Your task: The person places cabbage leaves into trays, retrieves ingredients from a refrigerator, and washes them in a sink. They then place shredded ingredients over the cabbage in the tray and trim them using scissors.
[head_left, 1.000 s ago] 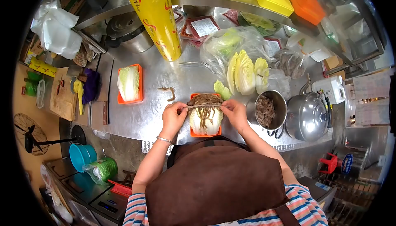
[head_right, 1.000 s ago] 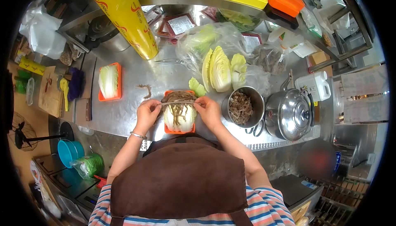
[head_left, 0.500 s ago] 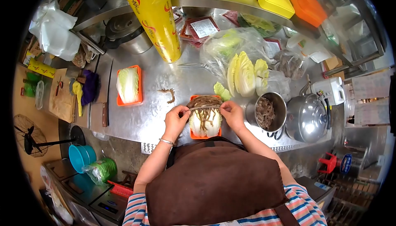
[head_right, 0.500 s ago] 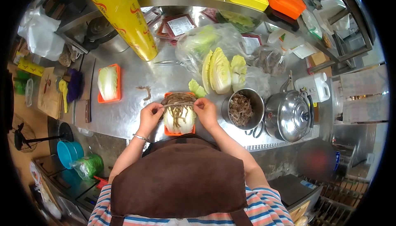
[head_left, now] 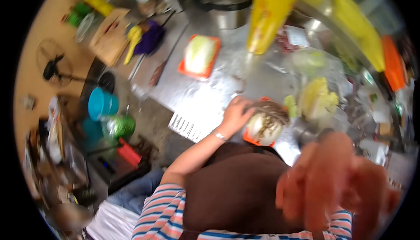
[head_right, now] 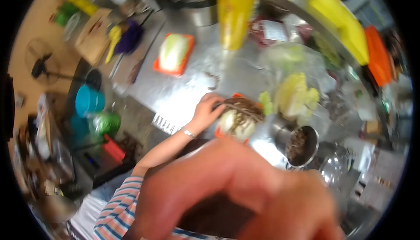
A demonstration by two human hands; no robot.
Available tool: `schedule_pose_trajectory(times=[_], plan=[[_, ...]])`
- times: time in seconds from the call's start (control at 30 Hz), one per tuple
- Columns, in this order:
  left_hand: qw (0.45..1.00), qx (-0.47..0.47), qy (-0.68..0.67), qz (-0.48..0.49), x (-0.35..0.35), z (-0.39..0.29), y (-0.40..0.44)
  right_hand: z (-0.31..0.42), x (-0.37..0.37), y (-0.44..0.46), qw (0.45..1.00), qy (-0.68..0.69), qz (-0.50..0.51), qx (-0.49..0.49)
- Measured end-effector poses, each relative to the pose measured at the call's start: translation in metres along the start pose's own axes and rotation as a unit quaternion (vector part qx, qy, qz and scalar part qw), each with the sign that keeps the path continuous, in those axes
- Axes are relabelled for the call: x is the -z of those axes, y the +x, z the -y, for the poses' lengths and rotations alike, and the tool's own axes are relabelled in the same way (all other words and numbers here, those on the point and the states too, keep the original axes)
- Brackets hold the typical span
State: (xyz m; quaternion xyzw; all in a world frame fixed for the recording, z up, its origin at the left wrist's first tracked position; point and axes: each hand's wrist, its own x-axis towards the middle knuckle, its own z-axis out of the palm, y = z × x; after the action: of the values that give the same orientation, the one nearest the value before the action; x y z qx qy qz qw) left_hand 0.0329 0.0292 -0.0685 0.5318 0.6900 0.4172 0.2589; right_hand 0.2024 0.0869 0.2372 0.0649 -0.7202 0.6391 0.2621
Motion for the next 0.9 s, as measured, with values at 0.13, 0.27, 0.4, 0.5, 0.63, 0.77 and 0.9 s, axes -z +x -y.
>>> schedule_pose_trajectory(times=[0.13, 0.27, 0.4, 0.5, 0.63, 0.77, 0.9], plan=[[0.999, 0.011, 0.003, -0.046, 0.007, -0.014, -0.003, 0.003, -0.017, 0.013, 0.996, 0.01, 0.087, 0.025], [0.996, 0.031, -0.005, -0.086, 0.007, -0.017, -0.016, 0.001, -0.023, 0.014, 0.993, 0.018, 0.116, 0.027], [0.993, 0.042, -0.002, -0.113, 0.008, -0.02, -0.029, 0.003, -0.024, 0.011, 0.991, 0.019, 0.13, 0.032], [0.991, 0.054, -0.008, -0.121, 0.006, -0.023, -0.036, 0.01, -0.024, 0.008, 0.99, 0.018, 0.134, 0.037], [0.99, 0.036, -0.009, -0.137, 0.003, -0.027, -0.04, 0.017, -0.023, 0.005, 0.988, 0.016, 0.143, 0.05], [0.99, 0.046, -0.017, -0.135, 0.0, -0.028, -0.041, 0.023, -0.021, 0.005, 0.989, 0.004, 0.138, 0.054], [0.988, 0.029, 0.001, -0.151, 0.0, -0.025, -0.042, 0.02, -0.014, 0.01, 0.994, -0.041, 0.099, 0.026]])
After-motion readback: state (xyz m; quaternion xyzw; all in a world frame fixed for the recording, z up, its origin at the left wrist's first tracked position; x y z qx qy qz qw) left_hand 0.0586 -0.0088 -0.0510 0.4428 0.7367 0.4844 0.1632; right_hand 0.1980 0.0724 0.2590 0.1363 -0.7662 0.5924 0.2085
